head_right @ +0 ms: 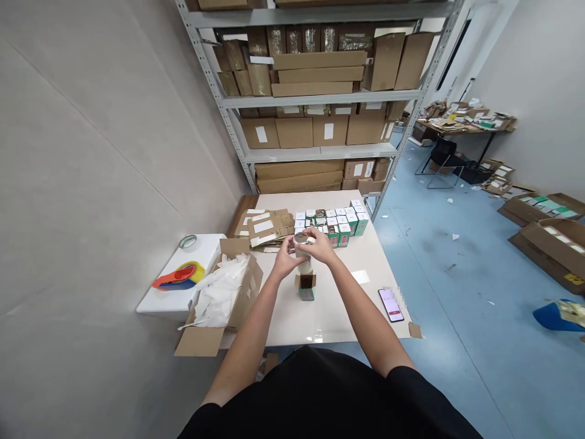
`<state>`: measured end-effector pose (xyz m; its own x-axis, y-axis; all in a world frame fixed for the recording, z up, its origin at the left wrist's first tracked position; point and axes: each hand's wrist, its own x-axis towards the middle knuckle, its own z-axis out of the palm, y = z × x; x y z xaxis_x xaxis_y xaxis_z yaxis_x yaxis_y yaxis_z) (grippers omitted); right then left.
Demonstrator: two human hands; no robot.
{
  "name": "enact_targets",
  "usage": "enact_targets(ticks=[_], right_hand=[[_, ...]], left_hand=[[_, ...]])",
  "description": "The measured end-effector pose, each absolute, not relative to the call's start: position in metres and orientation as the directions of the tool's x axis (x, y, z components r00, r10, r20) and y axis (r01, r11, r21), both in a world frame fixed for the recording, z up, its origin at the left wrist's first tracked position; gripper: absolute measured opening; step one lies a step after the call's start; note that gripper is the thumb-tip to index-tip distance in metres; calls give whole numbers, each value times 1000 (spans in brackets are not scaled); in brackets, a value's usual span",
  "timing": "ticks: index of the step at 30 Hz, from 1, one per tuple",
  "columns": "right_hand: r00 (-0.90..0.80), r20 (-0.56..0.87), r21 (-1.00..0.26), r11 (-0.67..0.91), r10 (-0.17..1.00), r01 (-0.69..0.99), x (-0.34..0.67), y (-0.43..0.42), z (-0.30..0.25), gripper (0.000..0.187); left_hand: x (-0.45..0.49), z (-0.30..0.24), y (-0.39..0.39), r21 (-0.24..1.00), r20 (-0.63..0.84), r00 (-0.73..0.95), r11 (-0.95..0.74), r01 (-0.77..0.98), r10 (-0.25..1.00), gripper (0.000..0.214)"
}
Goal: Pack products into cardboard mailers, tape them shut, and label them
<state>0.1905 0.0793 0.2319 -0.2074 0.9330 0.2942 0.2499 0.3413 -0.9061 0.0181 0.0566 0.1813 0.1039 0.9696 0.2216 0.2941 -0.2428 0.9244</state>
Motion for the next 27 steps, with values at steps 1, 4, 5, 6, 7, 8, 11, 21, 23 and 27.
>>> enact_targets(ticks=[1,4,5,6,7,8,11,21,23,27], right_hand=[[-203,294,-912,338,934,233,194,80,231,44],[-241,283,-938,320,929,133,209,78,225,55],[-274,271,-947,306,923,94,215,76,222,62],[-315,251,-957,283,915,58,220,74,217,71],[-360,223,-968,250,906,30,225,71,211,79],[-404,189,-978,210,895,8,228,67,205,88],[-491,114,-993,86,864,-79,227,55,187,104],[-244,133,-987,104,961,-126,213,46,183,124],[-282,144,-980,98,948,-172,213,46,181,120],[-334,140,-968,57,932,-246,211,45,180,114]], left_hand=[[24,186,55,919,231,65,-239,313,971,93],[32,196,53,900,243,-4,-224,375,970,84],[31,199,52,897,244,-18,-218,385,970,83],[29,202,52,899,243,-29,-214,382,969,83],[27,205,52,907,241,-37,-211,365,970,83],[25,208,51,919,237,-37,-212,331,971,84],[23,215,52,963,230,10,-229,141,973,91],[37,221,63,979,192,41,-188,-80,981,115],[38,221,64,979,192,24,-190,-67,981,111],[38,221,65,979,170,47,-163,-123,984,115]])
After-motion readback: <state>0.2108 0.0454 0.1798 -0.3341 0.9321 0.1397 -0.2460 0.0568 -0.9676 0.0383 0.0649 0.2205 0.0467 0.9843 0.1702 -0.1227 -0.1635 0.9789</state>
